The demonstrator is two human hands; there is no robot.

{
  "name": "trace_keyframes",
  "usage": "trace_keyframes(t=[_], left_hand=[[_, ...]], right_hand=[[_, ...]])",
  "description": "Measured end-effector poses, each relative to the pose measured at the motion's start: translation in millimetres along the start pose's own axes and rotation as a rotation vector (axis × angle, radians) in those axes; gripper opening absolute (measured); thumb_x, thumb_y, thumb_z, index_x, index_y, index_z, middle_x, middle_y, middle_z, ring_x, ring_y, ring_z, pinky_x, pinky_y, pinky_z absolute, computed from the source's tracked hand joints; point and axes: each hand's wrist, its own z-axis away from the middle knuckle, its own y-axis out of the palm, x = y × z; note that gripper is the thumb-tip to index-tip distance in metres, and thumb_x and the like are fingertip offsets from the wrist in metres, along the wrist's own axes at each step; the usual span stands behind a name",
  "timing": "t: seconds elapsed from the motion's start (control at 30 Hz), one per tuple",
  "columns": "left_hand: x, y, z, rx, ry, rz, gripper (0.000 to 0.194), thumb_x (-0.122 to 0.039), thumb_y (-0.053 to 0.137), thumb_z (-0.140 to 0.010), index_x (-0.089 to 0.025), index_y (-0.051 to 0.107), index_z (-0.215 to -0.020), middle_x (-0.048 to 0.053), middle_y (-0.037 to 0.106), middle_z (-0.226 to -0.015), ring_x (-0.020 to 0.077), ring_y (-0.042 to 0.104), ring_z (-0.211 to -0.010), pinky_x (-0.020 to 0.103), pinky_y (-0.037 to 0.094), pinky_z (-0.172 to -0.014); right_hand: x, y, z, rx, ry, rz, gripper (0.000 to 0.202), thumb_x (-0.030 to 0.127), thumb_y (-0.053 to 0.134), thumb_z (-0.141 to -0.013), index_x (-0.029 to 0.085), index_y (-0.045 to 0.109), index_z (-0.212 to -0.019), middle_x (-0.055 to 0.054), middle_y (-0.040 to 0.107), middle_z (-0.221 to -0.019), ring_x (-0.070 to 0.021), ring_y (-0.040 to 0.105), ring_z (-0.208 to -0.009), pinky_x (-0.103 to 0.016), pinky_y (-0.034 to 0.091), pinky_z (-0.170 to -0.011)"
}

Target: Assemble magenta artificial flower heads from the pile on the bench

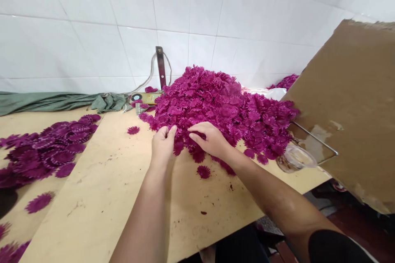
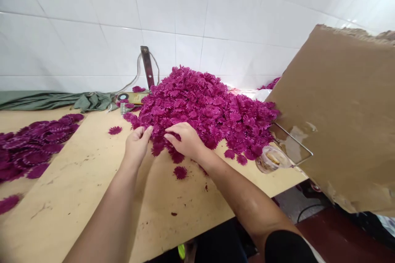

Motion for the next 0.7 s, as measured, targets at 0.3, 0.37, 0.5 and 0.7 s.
trace_keyframes(t=[0.3, 0.37, 0.5, 0.7], left_hand=[[1, 11.5, 7, 0.226, -0.083, 0.214, 0.043, -0.057, 0.048, -0.072, -0.019, 0.041, -0.054, -0.005, 0.038, -0.048, 0.0088, 0.035, -0.048, 0.023, 0.028, -0.047], [-1, 12.9, 8, 0.269, -0.018, 0.179, 0.04, -0.052, 0.05, -0.073, -0.019, 0.039, -0.053, -0.005, 0.037, -0.049, 0.0085, 0.033, -0.049, 0.023, 0.028, -0.048], [-6, 19.2, 10, 0.31, 0.12, 0.075, 0.033, -0.035, 0.054, -0.073, -0.019, 0.034, -0.051, -0.006, 0.031, -0.051, 0.0075, 0.029, -0.05, 0.022, 0.027, -0.049], [-8, 20.3, 13, 0.3, 0.072, 0.145, 0.028, -0.033, 0.052, -0.074, -0.02, 0.037, -0.054, -0.006, 0.035, -0.051, 0.0082, 0.033, -0.05, 0.023, 0.029, -0.051]], right_hand=[[11, 14, -13, 0.096, 0.265, -0.316, 0.007, 0.021, 0.054, -0.075, 0.016, 0.055, -0.071, 0.003, 0.054, -0.061, -0.0084, 0.048, -0.056, -0.021, 0.039, -0.059], [10, 11, -14, 0.02, 0.266, -0.181, 0.009, 0.019, 0.05, -0.075, 0.017, 0.053, -0.066, 0.004, 0.05, -0.057, -0.0085, 0.043, -0.053, -0.022, 0.035, -0.056], [0, 1, -23, -0.176, 0.323, 0.038, 0.013, 0.021, 0.046, -0.076, 0.018, 0.052, -0.065, 0.003, 0.048, -0.055, -0.0112, 0.042, -0.053, -0.024, 0.034, -0.057], [-38, -30, -42, -0.442, 0.45, 0.251, 0.015, 0.017, 0.046, -0.071, 0.017, 0.059, -0.079, -0.007, 0.056, -0.074, -0.0204, 0.053, -0.074, -0.035, 0.043, -0.073]])
